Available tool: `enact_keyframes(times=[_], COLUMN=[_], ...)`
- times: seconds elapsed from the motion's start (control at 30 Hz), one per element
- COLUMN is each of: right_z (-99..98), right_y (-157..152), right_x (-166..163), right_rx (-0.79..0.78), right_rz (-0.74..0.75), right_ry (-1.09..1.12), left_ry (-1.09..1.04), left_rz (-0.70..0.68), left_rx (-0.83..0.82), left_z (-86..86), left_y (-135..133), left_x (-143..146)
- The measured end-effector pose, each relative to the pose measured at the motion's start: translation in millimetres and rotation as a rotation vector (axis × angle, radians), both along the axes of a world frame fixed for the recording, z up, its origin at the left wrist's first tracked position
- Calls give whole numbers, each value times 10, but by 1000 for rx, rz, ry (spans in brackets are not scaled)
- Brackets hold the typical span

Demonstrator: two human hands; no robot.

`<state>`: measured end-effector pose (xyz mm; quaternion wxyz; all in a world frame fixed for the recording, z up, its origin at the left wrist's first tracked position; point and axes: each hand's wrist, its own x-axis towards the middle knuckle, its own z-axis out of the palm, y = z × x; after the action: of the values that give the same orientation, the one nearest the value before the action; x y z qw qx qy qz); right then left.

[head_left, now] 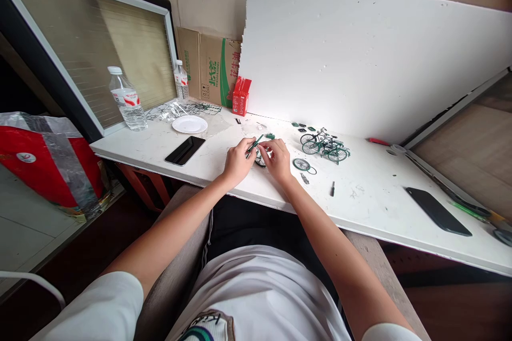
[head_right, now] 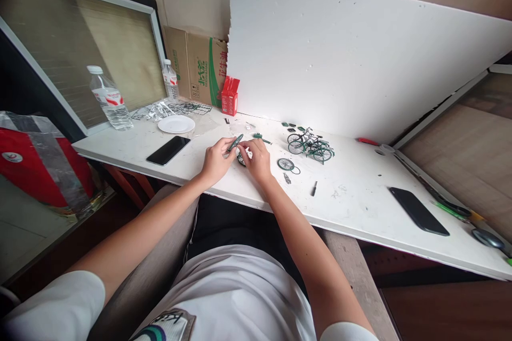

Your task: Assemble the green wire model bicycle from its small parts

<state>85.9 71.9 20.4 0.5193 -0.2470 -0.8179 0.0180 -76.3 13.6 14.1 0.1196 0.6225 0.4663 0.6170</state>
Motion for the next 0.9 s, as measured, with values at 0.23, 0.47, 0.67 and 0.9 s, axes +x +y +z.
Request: enact_keyframes(times=[0.23, 0.47, 0.67, 0.9], right_z=[17, 21, 26, 12], right_y=[-18, -27, -25, 14], right_x=[-11, -16, -14, -3], right_rx=[-24, -4, -7, -65], right_rz=[-5, -7, 2, 20], right_ry=[13, 8, 5, 30], left_ry=[-24, -8, 0, -47], left_rz=[-37, -34, -31, -78], left_rx=[27, 37, 42, 24], left_z=[-4, 9, 4, 6], left_y=[-13, -39, -45, -46], left_x=[24, 52, 60, 73])
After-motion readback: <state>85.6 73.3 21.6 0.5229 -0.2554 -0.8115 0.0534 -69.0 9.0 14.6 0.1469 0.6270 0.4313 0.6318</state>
